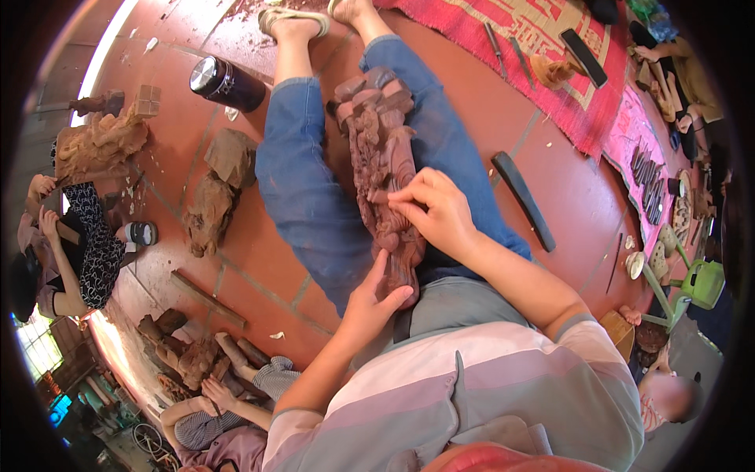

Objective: The person carves a piece of wood using a small chisel and their hands while sitting on the floor. They rotate the wood to work on different sides and refine the details of the carving.

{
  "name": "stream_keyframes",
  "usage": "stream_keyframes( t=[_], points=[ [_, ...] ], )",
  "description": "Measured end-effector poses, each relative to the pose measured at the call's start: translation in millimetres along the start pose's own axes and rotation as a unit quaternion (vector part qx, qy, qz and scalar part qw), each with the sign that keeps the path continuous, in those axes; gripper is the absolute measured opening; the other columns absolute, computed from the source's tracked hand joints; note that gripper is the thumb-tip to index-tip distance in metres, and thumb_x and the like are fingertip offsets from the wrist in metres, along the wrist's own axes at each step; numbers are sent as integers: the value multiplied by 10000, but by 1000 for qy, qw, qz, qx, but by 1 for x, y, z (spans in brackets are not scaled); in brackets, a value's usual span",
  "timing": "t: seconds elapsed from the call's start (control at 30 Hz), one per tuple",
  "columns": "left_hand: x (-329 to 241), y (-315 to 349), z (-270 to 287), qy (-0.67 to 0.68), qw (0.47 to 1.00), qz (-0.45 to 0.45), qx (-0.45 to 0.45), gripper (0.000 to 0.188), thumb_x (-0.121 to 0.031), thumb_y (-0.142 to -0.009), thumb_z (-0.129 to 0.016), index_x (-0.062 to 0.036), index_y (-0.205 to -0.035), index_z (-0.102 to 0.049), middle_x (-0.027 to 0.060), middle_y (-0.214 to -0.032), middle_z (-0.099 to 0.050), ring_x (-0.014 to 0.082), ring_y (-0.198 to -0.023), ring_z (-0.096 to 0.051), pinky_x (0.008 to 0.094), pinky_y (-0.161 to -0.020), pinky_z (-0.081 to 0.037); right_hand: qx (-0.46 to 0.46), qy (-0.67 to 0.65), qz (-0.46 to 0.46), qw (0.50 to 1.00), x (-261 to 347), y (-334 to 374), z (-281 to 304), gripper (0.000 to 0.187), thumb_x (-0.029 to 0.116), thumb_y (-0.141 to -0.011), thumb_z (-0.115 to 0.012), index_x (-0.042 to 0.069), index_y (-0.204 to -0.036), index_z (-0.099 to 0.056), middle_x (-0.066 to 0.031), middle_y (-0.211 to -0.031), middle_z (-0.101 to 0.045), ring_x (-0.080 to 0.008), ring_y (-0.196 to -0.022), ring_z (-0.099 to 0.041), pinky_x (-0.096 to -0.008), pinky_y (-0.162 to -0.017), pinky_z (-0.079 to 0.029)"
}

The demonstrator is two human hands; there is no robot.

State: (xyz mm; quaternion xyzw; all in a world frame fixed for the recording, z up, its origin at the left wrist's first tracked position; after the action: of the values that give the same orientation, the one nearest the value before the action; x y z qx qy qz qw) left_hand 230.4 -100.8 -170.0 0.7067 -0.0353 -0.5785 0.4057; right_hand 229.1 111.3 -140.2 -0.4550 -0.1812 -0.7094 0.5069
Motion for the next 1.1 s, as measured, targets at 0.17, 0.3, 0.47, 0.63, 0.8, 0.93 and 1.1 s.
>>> stream_keyframes(
  t=[0.17, 0.3, 0.47, 0.63, 0.8, 0.93, 1.1],
  points=[
    [11, 0, 3, 1, 1000, 26, 4, 828, -155, -894, -699, -25, -1534, -189, 158, -1279, -560, 180, -1142, -536, 290, -960, -436, 40, 0, -22, 999, -5, 36, 17, 104, 122, -764, -755, 110, -865, -731, -34, -815, -595, -245, -802, -596, -346, -681, -483],
    [5, 1, -5, 74, 996, 44, 4, 837, -253, -861, -735, 11, -1502, -266, 224, -1428, -480, 240, -1312, -475, 314, -1071, -357, 28, 18, -8, 999, -1, 15, 8, 116, 62, -746, -777, 68, -845, -717, -60, -768, -580, -220, -744, -577, -313, -657, -445],
    [5, 3, -1, 10, 999, 38, 11, 821, -95, -916, -676, -73, -1553, -160, 155, -1283, -569, 169, -1117, -559, 303, -934, -477, 35, 17, 11, 999, 0, 14, 1, 107, 77, -739, -772, 85, -831, -716, -46, -771, -582, -230, -736, -581, -327, -633, -459],
    [3, 2, -4, 73, 996, 49, -11, 837, -206, -854, -746, 4, -1508, -266, 191, -1433, -481, 231, -1305, -477, 315, -1069, -364, 47, 42, -9, 998, 4, 42, 20, 122, 79, -705, -787, 115, -806, -729, -16, -769, -585, -212, -731, -587, -330, -604, -480],
    [-8, 5, -5, 121, 992, 42, -12, 807, -145, -890, -701, -14, -1526, -222, 117, -1251, -609, 150, -1133, -569, 272, -997, -416, -7, -26, -18, 999, -3, 39, 8, 95, 115, -724, -780, 120, -795, -717, -14, -779, -579, -219, -757, -588, -333, -622, -483],
    [-6, 2, -10, 79, 996, 48, -18, 810, -161, -892, -703, -26, -1530, -223, 121, -1253, -609, 151, -1136, -567, 269, -994, -413, -21, 15, -3, 1000, 1, 2, -13, 68, 185, -781, -742, 132, -804, -707, -19, -820, -582, -231, -801, -586, -354, -661, -487],
    [-1, 1, -6, 84, 995, 44, -8, 814, -174, -892, -704, -28, -1531, -221, 114, -1246, -617, 150, -1136, -569, 271, -991, -417, 8, -10, -12, 1000, -7, 42, 12, 109, 98, -745, -780, 87, -843, -732, -49, -799, -605, -240, -758, -593, -334, -669, -468]
  ],
)
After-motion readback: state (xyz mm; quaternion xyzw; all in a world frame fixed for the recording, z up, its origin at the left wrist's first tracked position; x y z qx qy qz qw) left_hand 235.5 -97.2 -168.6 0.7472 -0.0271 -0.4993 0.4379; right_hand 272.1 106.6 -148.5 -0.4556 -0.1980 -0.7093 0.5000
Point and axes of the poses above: each hand's wrist, its own y-axis away from the middle knuckle, its own z-axis out of the back of the hand, x = y × z, the point moved 4 cm from there along -y, towards the middle knuckle
